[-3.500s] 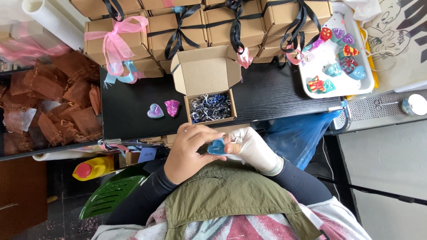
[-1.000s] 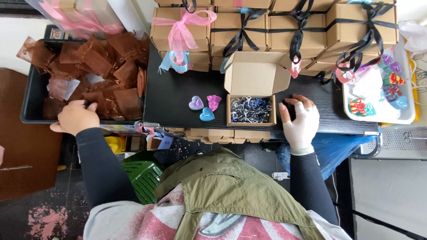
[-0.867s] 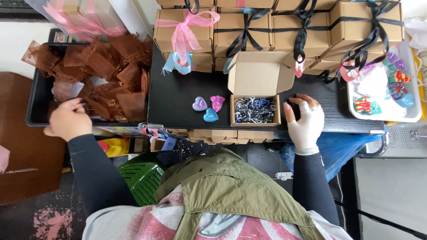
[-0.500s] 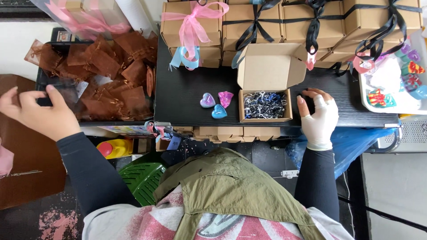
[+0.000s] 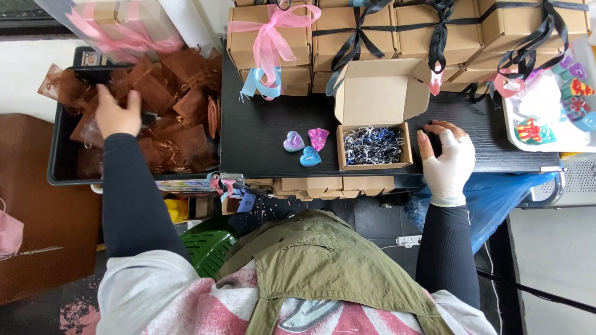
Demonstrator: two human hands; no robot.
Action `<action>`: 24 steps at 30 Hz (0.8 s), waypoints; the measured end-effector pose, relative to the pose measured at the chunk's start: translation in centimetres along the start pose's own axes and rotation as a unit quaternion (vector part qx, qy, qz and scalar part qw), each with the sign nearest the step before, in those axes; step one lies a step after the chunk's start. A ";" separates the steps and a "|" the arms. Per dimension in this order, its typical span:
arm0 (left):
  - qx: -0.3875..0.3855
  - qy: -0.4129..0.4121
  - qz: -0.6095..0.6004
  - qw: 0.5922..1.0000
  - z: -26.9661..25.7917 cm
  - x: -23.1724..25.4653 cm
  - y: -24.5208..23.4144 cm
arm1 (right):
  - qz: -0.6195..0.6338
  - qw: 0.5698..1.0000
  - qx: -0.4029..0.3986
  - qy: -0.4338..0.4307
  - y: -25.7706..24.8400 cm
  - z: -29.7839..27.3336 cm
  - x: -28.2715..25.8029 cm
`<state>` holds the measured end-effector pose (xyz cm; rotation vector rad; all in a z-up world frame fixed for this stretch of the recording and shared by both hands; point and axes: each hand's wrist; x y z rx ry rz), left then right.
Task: The person is packaging heart-shaped candles into small boxes with tissue paper and ribbon.
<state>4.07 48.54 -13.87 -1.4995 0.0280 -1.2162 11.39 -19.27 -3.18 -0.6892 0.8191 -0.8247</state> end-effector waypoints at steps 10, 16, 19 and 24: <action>-0.021 0.116 0.147 0.982 -3.3 0.9 0.5 | 0.008 1.000 -0.002 0.016 -0.1 0.0 -0.2; 0.067 0.120 0.113 0.984 -5.5 4.4 -2.8 | 0.004 1.000 -0.002 0.013 0.2 -0.1 0.3; 0.148 0.134 0.065 0.978 -5.8 4.5 -4.3 | 0.004 1.000 -0.004 0.014 0.3 -0.2 0.5; 0.076 0.134 0.079 0.985 -5.2 5.1 -6.5 | -0.001 1.000 0.000 0.005 0.2 0.0 0.4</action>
Point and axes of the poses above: each hand's wrist, its own z-axis towards the middle knuckle, its own y-axis out of the palm, x = y × z, and after that the axes turned 2 degrees about -z, right-handed
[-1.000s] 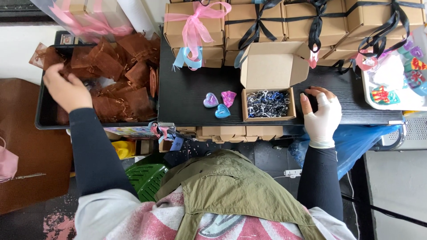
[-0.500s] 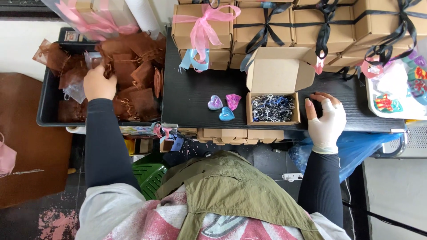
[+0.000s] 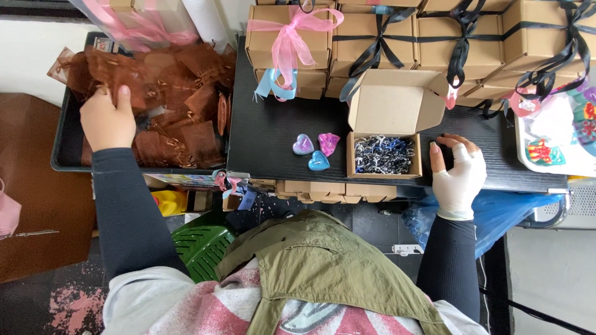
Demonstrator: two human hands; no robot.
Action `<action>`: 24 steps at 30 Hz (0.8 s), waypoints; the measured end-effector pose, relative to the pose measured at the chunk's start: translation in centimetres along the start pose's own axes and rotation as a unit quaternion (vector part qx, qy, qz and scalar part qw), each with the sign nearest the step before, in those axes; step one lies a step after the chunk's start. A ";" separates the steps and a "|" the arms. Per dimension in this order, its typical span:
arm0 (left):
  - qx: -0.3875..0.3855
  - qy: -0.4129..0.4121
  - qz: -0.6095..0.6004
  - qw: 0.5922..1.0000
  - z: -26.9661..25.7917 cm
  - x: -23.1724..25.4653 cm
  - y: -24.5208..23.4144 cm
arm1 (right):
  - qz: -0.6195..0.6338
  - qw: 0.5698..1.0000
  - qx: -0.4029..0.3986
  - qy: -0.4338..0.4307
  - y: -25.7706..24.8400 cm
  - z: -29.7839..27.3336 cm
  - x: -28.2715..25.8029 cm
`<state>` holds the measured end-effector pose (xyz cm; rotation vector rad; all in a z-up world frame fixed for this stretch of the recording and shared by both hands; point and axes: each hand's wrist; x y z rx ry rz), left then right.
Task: The person is packaging heart-shaped candles into small boxes with tissue paper and ribbon.
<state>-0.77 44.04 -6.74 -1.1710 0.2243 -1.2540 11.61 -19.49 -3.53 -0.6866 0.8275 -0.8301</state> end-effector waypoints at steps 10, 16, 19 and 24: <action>-0.127 -0.100 -0.083 0.983 1.1 -2.1 -0.4 | 0.007 1.000 -0.002 0.008 0.0 -0.1 0.1; -0.209 -0.093 0.073 0.971 0.8 1.3 -2.5 | 0.006 1.000 -0.002 0.008 0.1 -0.2 0.3; -0.174 -0.077 0.116 0.975 0.7 5.9 -5.4 | 0.008 1.000 -0.002 0.007 0.2 -0.1 0.4; 0.018 0.140 0.053 0.989 0.3 2.2 -3.4 | 0.013 1.000 0.001 0.008 0.2 -0.3 0.4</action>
Point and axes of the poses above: each hand's wrist, its own z-axis towards the middle knuckle, its own y-axis out of the palm, x = y × z, and after that the axes turned 2 degrees about -z, right-handed
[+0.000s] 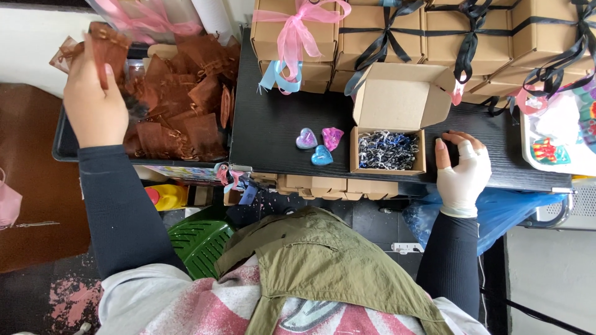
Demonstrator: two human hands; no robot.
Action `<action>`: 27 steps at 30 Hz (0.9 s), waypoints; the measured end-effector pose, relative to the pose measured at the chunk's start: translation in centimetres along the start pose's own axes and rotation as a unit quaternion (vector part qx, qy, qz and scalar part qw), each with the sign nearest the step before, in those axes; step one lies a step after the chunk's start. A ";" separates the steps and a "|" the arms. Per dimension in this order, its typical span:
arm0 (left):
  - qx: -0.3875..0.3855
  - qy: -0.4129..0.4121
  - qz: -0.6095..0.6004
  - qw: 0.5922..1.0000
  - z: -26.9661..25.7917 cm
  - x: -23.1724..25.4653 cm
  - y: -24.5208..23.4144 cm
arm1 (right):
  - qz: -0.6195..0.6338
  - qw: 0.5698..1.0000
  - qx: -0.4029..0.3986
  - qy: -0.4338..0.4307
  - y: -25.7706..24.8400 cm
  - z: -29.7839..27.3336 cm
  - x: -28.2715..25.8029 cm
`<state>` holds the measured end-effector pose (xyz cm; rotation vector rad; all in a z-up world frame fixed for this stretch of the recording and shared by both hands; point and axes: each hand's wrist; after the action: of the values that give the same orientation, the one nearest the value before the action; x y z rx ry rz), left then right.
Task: The person is packaging heart-shaped candles into small boxes with tissue paper and ribbon.
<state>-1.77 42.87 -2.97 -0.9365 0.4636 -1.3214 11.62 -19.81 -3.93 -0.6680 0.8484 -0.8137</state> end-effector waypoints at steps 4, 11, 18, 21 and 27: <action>-0.005 0.006 -0.189 0.982 0.6 5.5 -1.9 | -0.003 1.000 0.003 0.002 0.0 0.0 0.0; -0.315 -0.027 -0.093 0.944 -1.2 13.1 -3.0 | -0.001 1.000 0.005 0.007 0.1 -0.1 0.0; -0.321 0.046 0.001 0.946 -3.4 9.9 0.7 | -0.020 1.000 0.017 0.008 0.6 -0.2 0.1; -0.324 0.004 0.071 0.943 -3.3 7.8 1.1 | -0.024 1.000 0.013 0.006 0.6 -0.4 0.4; -0.164 0.027 0.082 0.983 -4.1 5.6 2.2 | -0.017 1.000 0.017 0.010 0.6 -0.4 0.3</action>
<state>-2.27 36.24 -5.84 -1.1091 0.8007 -1.1410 11.62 -19.84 -4.78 -0.6475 0.8412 -0.8653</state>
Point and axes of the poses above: each hand's wrist, its own z-axis towards the middle knuckle, its own y-axis out of the palm, x = y × z, and after that the axes turned 2 degrees about -z, right-handed
